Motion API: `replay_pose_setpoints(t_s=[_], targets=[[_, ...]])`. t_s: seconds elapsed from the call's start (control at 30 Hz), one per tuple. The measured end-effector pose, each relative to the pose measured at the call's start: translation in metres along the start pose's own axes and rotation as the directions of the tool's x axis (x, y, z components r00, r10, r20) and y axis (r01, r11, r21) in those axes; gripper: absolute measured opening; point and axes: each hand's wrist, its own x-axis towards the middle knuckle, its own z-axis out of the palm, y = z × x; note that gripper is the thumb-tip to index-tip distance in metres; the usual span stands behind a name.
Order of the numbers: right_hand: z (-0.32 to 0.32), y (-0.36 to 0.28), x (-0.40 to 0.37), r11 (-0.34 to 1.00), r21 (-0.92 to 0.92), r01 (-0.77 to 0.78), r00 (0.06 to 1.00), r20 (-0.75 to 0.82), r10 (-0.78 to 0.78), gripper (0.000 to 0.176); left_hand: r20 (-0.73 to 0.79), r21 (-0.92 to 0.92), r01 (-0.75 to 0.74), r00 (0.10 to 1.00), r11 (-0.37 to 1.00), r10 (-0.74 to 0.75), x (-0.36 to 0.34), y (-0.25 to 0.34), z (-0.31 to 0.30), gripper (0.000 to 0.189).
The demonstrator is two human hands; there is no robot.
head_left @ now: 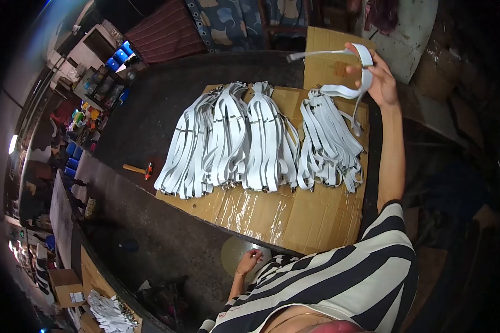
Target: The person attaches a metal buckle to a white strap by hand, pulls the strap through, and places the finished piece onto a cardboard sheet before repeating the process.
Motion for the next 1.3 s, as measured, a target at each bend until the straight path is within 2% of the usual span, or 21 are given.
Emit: replay_pose_setpoints(t_s=[0.03,0.1,0.17,0.23,0.3,0.37,0.43,0.47,0.53,0.63,0.7,0.73,0.77,0.8,0.83,0.9,1.0,1.1,1.17,1.23,1.3], targets=[[0.02,-0.014,-0.005,1.0,-0.011,0.005,1.0,0.015,-0.005,0.056,0.0,-0.011,-0.016,1.0,1.0,0.016,-0.003,0.012,-0.001,0.027],[0.062,-0.042,-0.019,0.993,-0.116,0.003,0.996,0.091,0.007,0.06,0.032,0.075,-0.238,0.971,0.968,0.236,-0.013,0.037,-0.007,0.029],[0.117,-0.067,-0.036,0.989,-0.149,0.027,0.994,0.113,-0.01,0.063,0.008,0.139,-0.36,0.932,0.922,0.363,-0.048,0.094,-0.013,0.029],[0.167,-0.092,-0.054,0.974,-0.226,-0.012,0.955,0.287,0.078,0.065,0.064,0.163,-0.405,0.914,0.9,0.4,-0.088,0.142,-0.025,0.027],[0.217,-0.1,-0.074,0.98,-0.196,-0.023,0.941,0.327,0.088,0.071,0.054,0.033,-0.509,0.86,0.86,0.507,-0.128,0.167,-0.035,0.023],[0.27,-0.102,-0.094,0.989,-0.062,-0.134,0.893,0.425,0.148,0.077,0.01,-0.011,-0.645,0.764,0.764,0.645,-0.163,0.177,-0.046,0.019],[0.335,-0.092,-0.121,0.971,0.088,-0.221,0.918,0.355,0.176,0.072,-0.054,-0.017,-0.703,0.711,0.711,0.701,-0.203,0.183,-0.058,0.018],[0.357,-0.087,-0.134,0.946,0.135,-0.293,0.899,0.377,0.225,0.068,-0.089,-0.112,-0.701,0.713,0.705,0.695,-0.216,0.179,-0.063,0.024],[0.398,-0.067,-0.158,0.898,0.187,-0.397,0.861,0.413,0.295,0.061,-0.119,-0.319,-0.756,0.63,0.571,0.768,-0.237,0.172,-0.069,0.041],[0.448,-0.024,-0.187,0.824,0.137,-0.549,0.709,0.598,0.373,0.048,-0.144,-0.383,-0.736,0.645,0.558,0.751,-0.247,0.13,-0.074,0.04],[0.485,-0.002,-0.208,0.837,-0.018,-0.547,0.644,0.63,0.434,0.044,-0.174,-0.48,-0.655,0.723,0.584,0.668,-0.28,0.105,-0.084,0.031],[0.5,0.01,-0.219,0.829,-0.094,-0.552,0.614,0.626,0.48,0.041,-0.32,-0.55,-0.687,0.698,0.475,0.64,-0.283,0.084,-0.081,0.025],[0.513,0.017,-0.23,0.819,-0.172,-0.547,0.595,0.608,0.525,0.037,-0.427,-0.538,-0.683,0.726,0.494,0.539,-0.292,0.061,-0.084,0.026],[0.528,0.023,-0.241,0.81,-0.352,-0.469,0.599,0.548,0.584,0.03,-0.457,-0.594,-0.646,0.761,0.479,0.461,-0.306,0.04,-0.09,0.025],[0.543,0.043,-0.259,0.817,-0.389,-0.427,0.642,0.506,0.576,0.027,-0.471,-0.646,-0.607,0.794,0.463,0.383,-0.319,0.02,-0.095,0.025],[0.554,0.088,-0.293,0.699,-0.617,-0.36,0.573,0.445,0.688,0.03,-0.558,-0.558,-0.611,0.777,0.561,0.292,-0.338,-0.018,-0.1,0.029],[0.574,0.128,-0.336,0.679,-0.728,-0.093,0.501,0.555,0.664,0.04,-0.575,-0.454,-0.538,0.786,0.71,0.227,-0.361,-0.059,-0.102,0.025],[0.577,0.163,-0.356,0.553,-0.829,0.083,0.401,0.536,0.743,0.049,-0.59,-0.432,-0.49,0.789,0.757,0.173,-0.377,-0.079,-0.095,0.019],[0.575,0.195,-0.351,0.55,-0.835,0.019,0.249,0.537,0.806,0.047,-0.662,-0.455,-0.532,0.738,0.714,0.128,-0.385,-0.074,-0.082,0.014],[0.578,0.217,-0.339,0.552,-0.83,0.081,0.163,0.558,0.814,0.039,-0.788,-0.459,-0.756,0.589,0.467,0.178,-0.393,-0.07,-0.073,0.012],[0.58,0.234,-0.335,0.67,-0.741,-0.04,0.258,0.64,0.724,0.033,-0.809,-0.421,-0.784,0.552,0.457,0.202,-0.404,-0.068,-0.071,0.011]])
